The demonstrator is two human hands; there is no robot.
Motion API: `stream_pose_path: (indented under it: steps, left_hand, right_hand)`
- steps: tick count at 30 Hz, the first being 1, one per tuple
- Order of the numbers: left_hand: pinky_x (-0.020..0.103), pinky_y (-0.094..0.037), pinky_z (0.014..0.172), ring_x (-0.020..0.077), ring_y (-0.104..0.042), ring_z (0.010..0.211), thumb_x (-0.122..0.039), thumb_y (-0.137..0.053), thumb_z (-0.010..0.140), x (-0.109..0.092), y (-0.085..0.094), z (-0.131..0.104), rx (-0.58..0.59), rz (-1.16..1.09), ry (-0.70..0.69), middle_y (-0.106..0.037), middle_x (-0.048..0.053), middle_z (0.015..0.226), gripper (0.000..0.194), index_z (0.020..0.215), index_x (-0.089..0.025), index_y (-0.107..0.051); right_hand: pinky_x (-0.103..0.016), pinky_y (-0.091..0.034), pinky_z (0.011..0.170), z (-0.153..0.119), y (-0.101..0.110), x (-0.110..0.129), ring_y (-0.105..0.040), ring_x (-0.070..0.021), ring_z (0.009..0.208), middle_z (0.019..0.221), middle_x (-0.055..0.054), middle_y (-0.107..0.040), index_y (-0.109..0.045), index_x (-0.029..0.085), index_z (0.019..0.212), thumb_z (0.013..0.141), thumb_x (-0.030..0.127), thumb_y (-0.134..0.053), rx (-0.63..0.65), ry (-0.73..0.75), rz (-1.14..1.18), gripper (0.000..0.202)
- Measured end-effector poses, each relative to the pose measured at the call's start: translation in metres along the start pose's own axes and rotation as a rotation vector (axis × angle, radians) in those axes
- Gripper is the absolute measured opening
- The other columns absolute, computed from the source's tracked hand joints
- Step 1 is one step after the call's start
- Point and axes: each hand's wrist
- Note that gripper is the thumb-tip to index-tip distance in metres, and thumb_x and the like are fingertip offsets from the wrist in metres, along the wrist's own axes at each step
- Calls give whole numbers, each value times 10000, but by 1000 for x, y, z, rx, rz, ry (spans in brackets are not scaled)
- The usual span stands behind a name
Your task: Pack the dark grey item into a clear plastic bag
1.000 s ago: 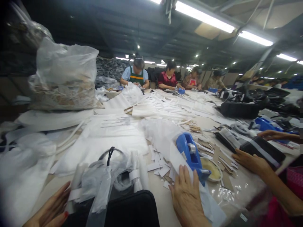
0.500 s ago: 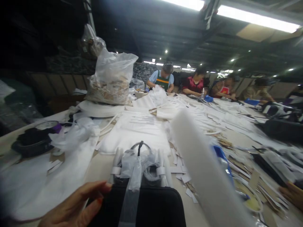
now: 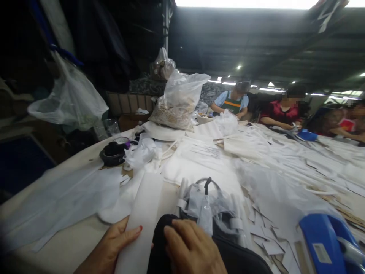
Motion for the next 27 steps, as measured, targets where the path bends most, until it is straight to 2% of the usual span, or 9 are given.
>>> stream_pose_path:
  steps: [4,7,9,11,14,17,21,24,27]
  left_hand:
    - [299,-494,613,205,-633,651,-329,-651,738,-12,7,3,6,52,-14,-691,67,835,443,1132,-143,-569]
    - [318,-500,750,231,-640,776,-358,-596,784,-15,7,9,-50,352,-174,-690,72,895,398,1131,-163,-592]
    - [324,-449,904,261,-614,949,-387,-589,792,-15,6,14,-104,572,-336,-679,85,993,411,1144,-175,-601]
    - [323,-357,1021,271,-528,1133,-412,-587,796,-15,6,19,-140,635,-441,-620,79,1171,493,1238,-200,-540]
    - [354,-291,1081,262,-429,1246,-484,-571,802,-16,11,28,-44,534,-394,-490,52,1344,684,1391,-243,-322]
    - [426,-306,1069,292,-455,1207,-584,-517,799,-17,21,39,61,494,-314,-475,77,1338,738,1407,-239,-282]
    - [453,-255,1094,306,-403,1243,-613,-515,784,-11,34,52,-29,567,-376,-477,78,1315,722,1380,-242,-345]
    - [463,-179,1127,301,-299,1327,-631,-464,801,-6,39,60,-123,512,-354,-419,58,1396,674,1356,-257,-385]
    - [455,-171,1134,286,-288,1339,-620,-458,809,0,42,69,-160,427,-279,-364,42,1443,664,1352,-243,-394]
  right_hand:
    - [-315,-503,764,48,4,-8,-632,-200,876,959,-99,-671,-598,156,1105,931,231,-352,226,-324,211,311]
    - [-313,-476,728,73,-6,0,-623,-197,818,909,-93,-667,-550,118,1177,918,396,-412,315,-557,432,404]
    - [-309,-466,718,81,-17,3,-614,-189,816,968,-90,-648,-484,131,1256,870,463,-484,329,-627,594,509]
    - [-308,-470,721,85,-26,4,-606,-180,828,1051,-89,-614,-438,166,1303,832,490,-528,312,-656,759,579]
    - [-300,-481,722,91,-31,-1,-597,-171,849,1092,-87,-591,-457,180,1276,838,460,-514,270,-675,951,523]
    - [-288,-479,744,94,-32,-9,-600,-164,859,969,-56,-634,-529,189,1135,905,403,-422,319,-608,917,332]
    - [-362,-451,823,79,-48,-27,-606,-199,864,889,-50,-642,-574,198,954,933,315,-374,395,-254,273,233]
    - [-408,-355,961,59,-67,-41,-613,-177,729,711,0,-607,-560,195,783,892,305,-458,265,4,-123,185]
    - [-320,-283,1002,50,-77,-51,-579,-119,631,625,48,-561,-520,209,698,890,284,-446,131,107,-220,220]
Point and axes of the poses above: each hand's wrist, its own z-axis towards the middle knuckle, its own y-axis out of the back of the hand, x = y × z
